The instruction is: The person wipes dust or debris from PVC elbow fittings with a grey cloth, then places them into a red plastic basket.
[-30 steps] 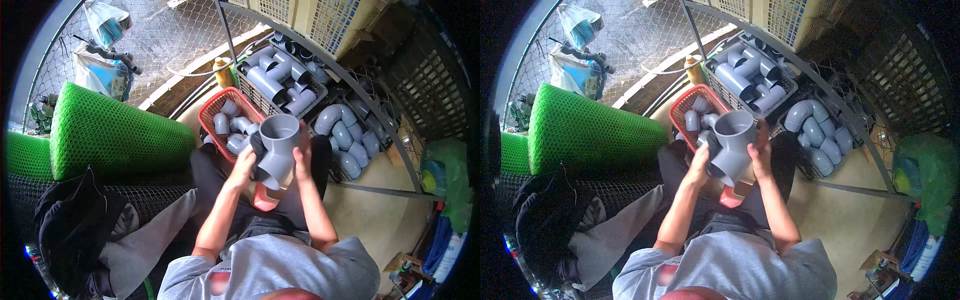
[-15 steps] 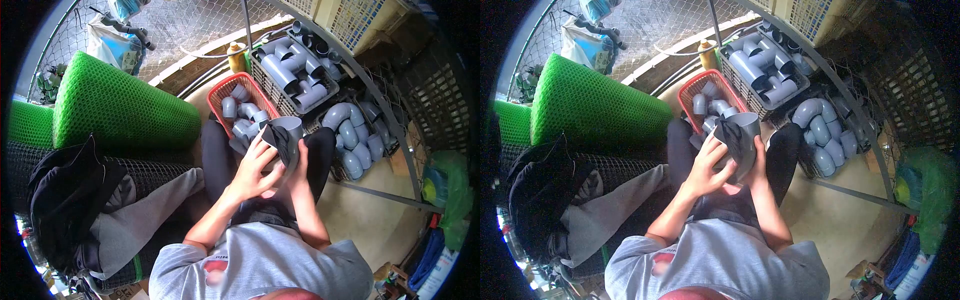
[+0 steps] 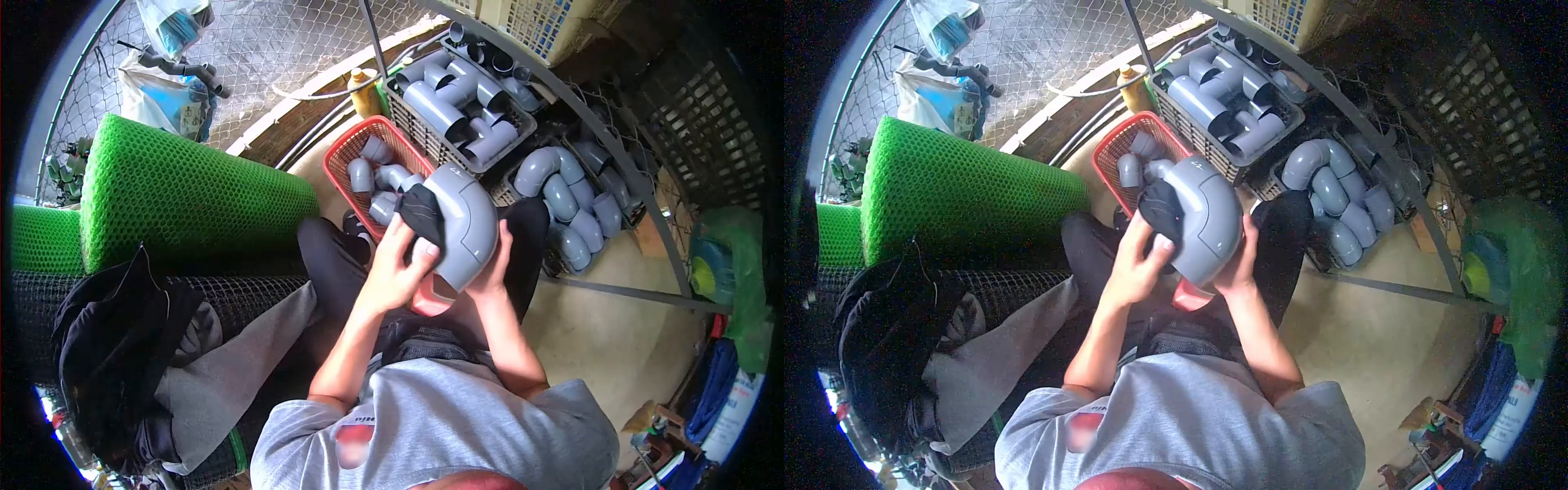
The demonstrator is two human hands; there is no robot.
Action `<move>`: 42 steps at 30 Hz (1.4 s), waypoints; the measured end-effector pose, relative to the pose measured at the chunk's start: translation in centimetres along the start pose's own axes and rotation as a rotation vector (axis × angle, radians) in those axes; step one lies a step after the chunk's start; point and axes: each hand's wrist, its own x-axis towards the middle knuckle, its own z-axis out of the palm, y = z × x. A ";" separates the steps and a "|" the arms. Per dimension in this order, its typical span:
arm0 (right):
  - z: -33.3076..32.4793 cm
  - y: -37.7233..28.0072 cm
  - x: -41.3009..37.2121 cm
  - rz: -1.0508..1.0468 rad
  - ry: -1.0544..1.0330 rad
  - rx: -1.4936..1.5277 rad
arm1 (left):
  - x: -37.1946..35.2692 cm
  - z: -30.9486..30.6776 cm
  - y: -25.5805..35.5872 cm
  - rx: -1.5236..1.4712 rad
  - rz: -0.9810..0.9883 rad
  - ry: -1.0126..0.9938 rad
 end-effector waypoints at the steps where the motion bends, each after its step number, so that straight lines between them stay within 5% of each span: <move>1: -0.2 0.2 0.4 0.001 0.026 0.040 | 0.1 0.7 0.7 0.138 0.041 0.012; 4: 0.2 -0.9 1.3 -0.025 0.054 0.014 | 0.9 -0.1 2.8 0.287 -0.113 -0.020; 8: -0.7 -1.1 2.4 -0.003 0.032 -0.063 | 2.4 -1.8 2.2 0.259 0.155 0.218; 10: -1.8 -0.6 3.1 0.000 0.076 -0.114 | 3.3 -2.2 3.3 -0.009 0.081 0.258; 14: 0.4 0.1 2.0 0.080 -0.040 0.030 | 5.7 -1.8 6.9 -0.202 0.266 0.274; 16: 0.5 1.2 2.0 -0.050 -0.089 0.009 | 6.6 -0.9 7.7 -0.244 0.246 0.176; 20: 0.0 1.8 2.8 -0.280 -0.065 -0.150 | 7.9 -2.0 5.9 0.293 0.312 -0.245; 24: -0.1 -0.3 2.3 -0.462 -0.096 -0.722 | 5.6 -3.7 4.1 0.301 0.256 -0.251; 26: -0.3 -1.1 2.3 -0.138 -0.307 0.156 | 4.2 -5.3 1.7 0.110 0.168 -0.141; 28: -1.4 -1.2 2.8 -0.216 -0.113 -0.003 | 2.8 -4.6 -0.2 -0.278 -0.074 0.131; 31: -1.2 -1.2 3.0 -0.172 -0.096 -0.020 | 1.4 -1.4 -5.7 -0.867 -0.310 0.089; 34: -1.3 0.2 3.7 -0.795 -0.122 -1.230 | 0.0 2.1 -10.0 -1.213 -0.521 -0.018; 35: -0.8 0.6 3.8 -0.417 -0.100 -0.699 | 0.3 2.9 -9.7 -1.193 -0.656 0.177; 36: -0.9 -0.7 4.0 -0.408 -0.129 -1.005 | 0.0 2.5 -8.8 -1.279 -0.685 0.135; 38: 0.1 -1.9 3.9 -0.724 -0.085 -1.152 | 0.3 1.7 -9.6 -1.412 -0.628 0.012; 40: 2.1 -4.0 2.6 -0.703 0.152 -0.894 | -0.7 2.8 -14.3 -1.378 -0.628 0.067; 41: 2.6 -4.0 2.2 -0.706 0.146 -0.897 | -1.2 3.8 -17.1 -0.982 -0.294 0.011; 42: 3.5 -3.7 1.1 -0.825 -0.088 -1.096 | -1.1 4.2 -17.3 -0.576 0.023 -0.037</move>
